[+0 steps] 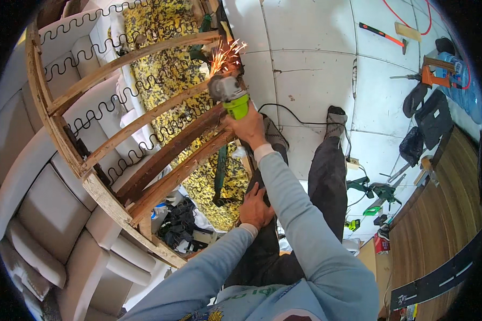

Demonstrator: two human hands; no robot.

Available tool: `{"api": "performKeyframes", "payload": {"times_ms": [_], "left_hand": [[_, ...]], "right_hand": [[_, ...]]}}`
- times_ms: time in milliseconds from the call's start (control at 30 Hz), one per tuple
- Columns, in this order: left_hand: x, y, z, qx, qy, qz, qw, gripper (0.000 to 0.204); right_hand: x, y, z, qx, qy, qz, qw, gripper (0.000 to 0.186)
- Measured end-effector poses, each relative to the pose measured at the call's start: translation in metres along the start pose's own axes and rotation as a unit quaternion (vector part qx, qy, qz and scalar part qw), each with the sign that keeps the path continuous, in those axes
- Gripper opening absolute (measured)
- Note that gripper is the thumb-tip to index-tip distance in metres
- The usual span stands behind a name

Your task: The person uses a green angle grinder to cut the wooden frame of a sofa. They hold the frame with one hand and operate the tool with the other, generating sparks as they cut through the wood. The person adjusts their position and the angle of the tool to cut different sections of the frame.

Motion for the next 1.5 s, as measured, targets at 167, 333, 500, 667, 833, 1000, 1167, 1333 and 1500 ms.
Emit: {"api": "performKeyframes", "payload": {"times_ms": [167,333,500,667,833,1000,1167,1333,1500], "left_hand": [[-0.001,-0.003,-0.002,0.015,-0.024,0.020,0.999,0.071],[0.003,0.004,-0.003,0.021,-0.014,0.053,0.998,0.074],[0.012,0.021,0.011,0.030,0.025,0.030,0.999,0.076],[0.003,-0.005,-0.006,0.029,-0.024,0.058,0.998,0.077],[0.004,0.004,0.001,0.018,0.011,0.017,1.000,0.079],[0.001,0.007,-0.001,0.032,0.003,0.028,0.999,0.077],[0.001,-0.003,-0.007,0.026,0.009,0.010,1.000,0.072],[-0.001,0.006,0.000,0.008,-0.002,0.014,1.000,0.069],[-0.002,0.000,-0.005,0.031,-0.003,0.030,0.999,0.066]], "right_hand": [[0.016,-0.007,-0.015,-0.008,0.010,-0.025,1.000,0.072],[-0.011,0.006,0.015,-0.057,-0.064,-0.005,0.996,0.076],[0.004,-0.007,-0.014,-0.030,0.009,-0.034,0.999,0.070],[-0.017,0.006,0.009,-0.069,-0.054,0.024,0.996,0.071],[-0.002,-0.006,-0.015,-0.041,-0.025,-0.024,0.999,0.069],[-0.004,-0.002,-0.008,-0.096,-0.057,-0.016,0.994,0.059],[0.012,-0.013,-0.026,-0.059,0.010,-0.026,0.998,0.071],[0.005,-0.010,-0.013,-0.100,-0.038,0.008,0.994,0.071],[0.021,-0.017,-0.038,-0.092,-0.005,-0.041,0.995,0.074]]}}
Point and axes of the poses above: each hand's wrist, its own x-axis towards the middle knuckle, its own y-axis out of the palm, z = x × y, the point moved 10 cm from there along x, towards the middle knuckle, and after that the axes turned 7 degrees about -y, right-handed, at the moved point
